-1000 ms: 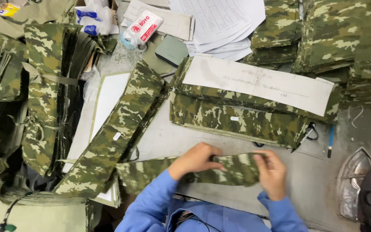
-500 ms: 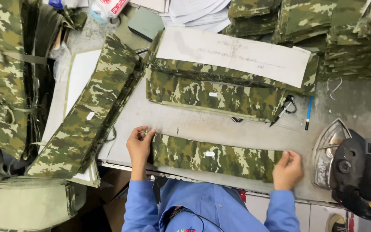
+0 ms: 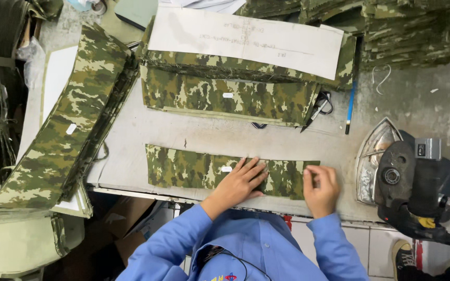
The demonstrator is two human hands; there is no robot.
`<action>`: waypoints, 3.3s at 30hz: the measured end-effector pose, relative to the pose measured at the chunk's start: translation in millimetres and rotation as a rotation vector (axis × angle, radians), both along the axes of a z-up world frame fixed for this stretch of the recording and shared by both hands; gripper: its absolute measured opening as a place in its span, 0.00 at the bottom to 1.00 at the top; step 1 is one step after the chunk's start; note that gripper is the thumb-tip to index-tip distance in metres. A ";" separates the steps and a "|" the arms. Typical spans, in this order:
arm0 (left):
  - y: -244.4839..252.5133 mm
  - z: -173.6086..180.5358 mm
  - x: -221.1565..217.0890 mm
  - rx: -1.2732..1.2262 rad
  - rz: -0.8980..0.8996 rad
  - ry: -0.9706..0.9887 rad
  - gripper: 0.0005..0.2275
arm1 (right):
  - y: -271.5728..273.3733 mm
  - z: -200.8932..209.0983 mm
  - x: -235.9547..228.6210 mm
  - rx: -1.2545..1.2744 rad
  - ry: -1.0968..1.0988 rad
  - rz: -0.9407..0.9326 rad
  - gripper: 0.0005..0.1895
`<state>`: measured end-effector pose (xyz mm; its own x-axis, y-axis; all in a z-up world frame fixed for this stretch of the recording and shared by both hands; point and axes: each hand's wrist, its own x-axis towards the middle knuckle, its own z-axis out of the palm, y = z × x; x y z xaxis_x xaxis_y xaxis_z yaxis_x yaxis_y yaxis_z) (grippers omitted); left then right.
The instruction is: The person irons multiple pieces of camouflage fabric on a work table. They repeatedly pick up a fabric piece, smooth it with their hands, and press it with an iron before placing it on a stack.
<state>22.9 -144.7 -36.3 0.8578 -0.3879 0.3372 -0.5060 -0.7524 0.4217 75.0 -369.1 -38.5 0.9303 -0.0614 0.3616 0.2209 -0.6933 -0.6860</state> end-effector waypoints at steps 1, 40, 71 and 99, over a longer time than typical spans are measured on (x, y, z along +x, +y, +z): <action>-2.6 -2.0 -2.6 0.041 -0.025 -0.080 0.23 | 0.5 3.1 -5.4 -0.109 -0.082 0.160 0.06; 20.5 13.3 10.5 0.335 -0.165 0.094 0.20 | -97.4 123.3 52.8 -0.789 -0.044 0.035 0.27; 100.0 21.8 -13.1 0.061 -0.176 -0.129 0.02 | 69.7 150.5 2.7 -0.851 0.876 0.357 0.30; 219.1 26.3 -63.2 -0.051 0.289 -0.201 0.07 | 274.8 158.0 18.4 -0.974 0.573 0.964 0.30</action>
